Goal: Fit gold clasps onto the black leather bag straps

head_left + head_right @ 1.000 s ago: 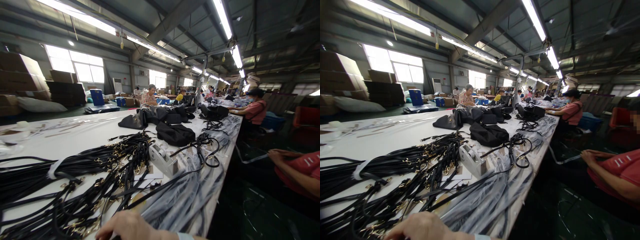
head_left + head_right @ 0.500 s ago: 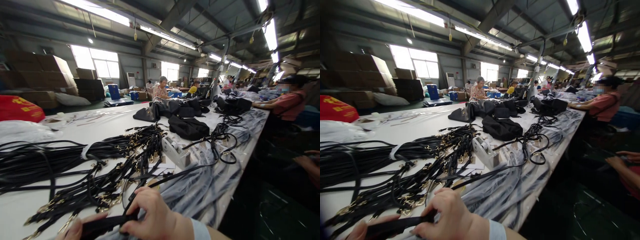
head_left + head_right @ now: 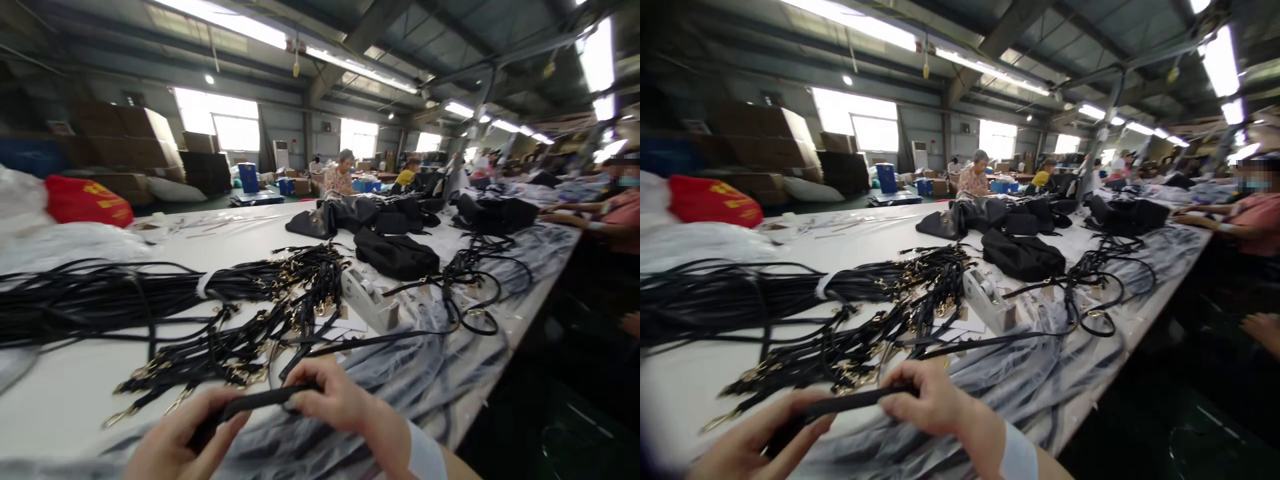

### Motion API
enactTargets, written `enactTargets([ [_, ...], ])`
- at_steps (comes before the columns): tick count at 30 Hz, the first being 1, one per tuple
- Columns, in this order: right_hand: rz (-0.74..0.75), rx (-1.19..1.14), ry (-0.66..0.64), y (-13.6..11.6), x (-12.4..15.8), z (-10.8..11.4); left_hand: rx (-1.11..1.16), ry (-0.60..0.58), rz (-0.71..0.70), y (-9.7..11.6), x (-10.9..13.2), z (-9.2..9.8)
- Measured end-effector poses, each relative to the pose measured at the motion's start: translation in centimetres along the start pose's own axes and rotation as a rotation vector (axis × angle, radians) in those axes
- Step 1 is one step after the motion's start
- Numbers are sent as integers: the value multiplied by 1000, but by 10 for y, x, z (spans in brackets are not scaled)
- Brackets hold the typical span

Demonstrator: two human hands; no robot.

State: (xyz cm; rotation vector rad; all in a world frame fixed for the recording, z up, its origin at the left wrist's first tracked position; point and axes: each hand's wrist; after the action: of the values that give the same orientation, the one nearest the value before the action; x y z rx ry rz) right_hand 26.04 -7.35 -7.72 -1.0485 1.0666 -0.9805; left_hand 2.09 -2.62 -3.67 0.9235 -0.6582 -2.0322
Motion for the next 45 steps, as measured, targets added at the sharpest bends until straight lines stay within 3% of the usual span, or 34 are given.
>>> enactTargets([
  [2, -8, 6, 18, -8, 1, 6, -79, -28, 12, 11, 0, 17],
  [4, 41, 190, 31, -12, 2, 8, -134, -119, 28, 22, 1, 21],
  [8, 59, 399, -126, -14, 3, -2, -165, -404, 44, 29, 5, 0],
  [11, -23, 398, -269, -13, 7, -9, -151, -502, 31, 28, 8, -15],
  [18, -205, 224, -425, -13, 8, -1, 39, -379, 70, 23, 5, -10],
  [23, -108, 271, -342, -11, 8, 5, 135, -290, 81, 22, 5, -9],
  [30, -60, 464, -269, -3, 6, 2, 218, -279, 105, 22, 6, -11],
  [35, -15, 514, -330, -9, 6, -5, 100, -396, 65, 23, 7, -19],
  [40, -14, 485, -356, -10, 7, -7, 72, -351, 56, 25, 11, -27],
  [45, -69, 301, -356, -10, 8, -12, 107, -309, 41, 28, 14, -28],
])
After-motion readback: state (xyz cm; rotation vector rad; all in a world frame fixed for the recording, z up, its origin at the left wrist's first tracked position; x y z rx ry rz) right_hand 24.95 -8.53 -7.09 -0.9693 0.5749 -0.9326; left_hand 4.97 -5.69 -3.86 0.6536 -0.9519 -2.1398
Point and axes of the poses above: each hand's wrist, its own x-axis away from the middle knuckle, its own z-axis out of the back of the hand, y = z × x, and after that the axes turned 4 degrees about x, right-handed
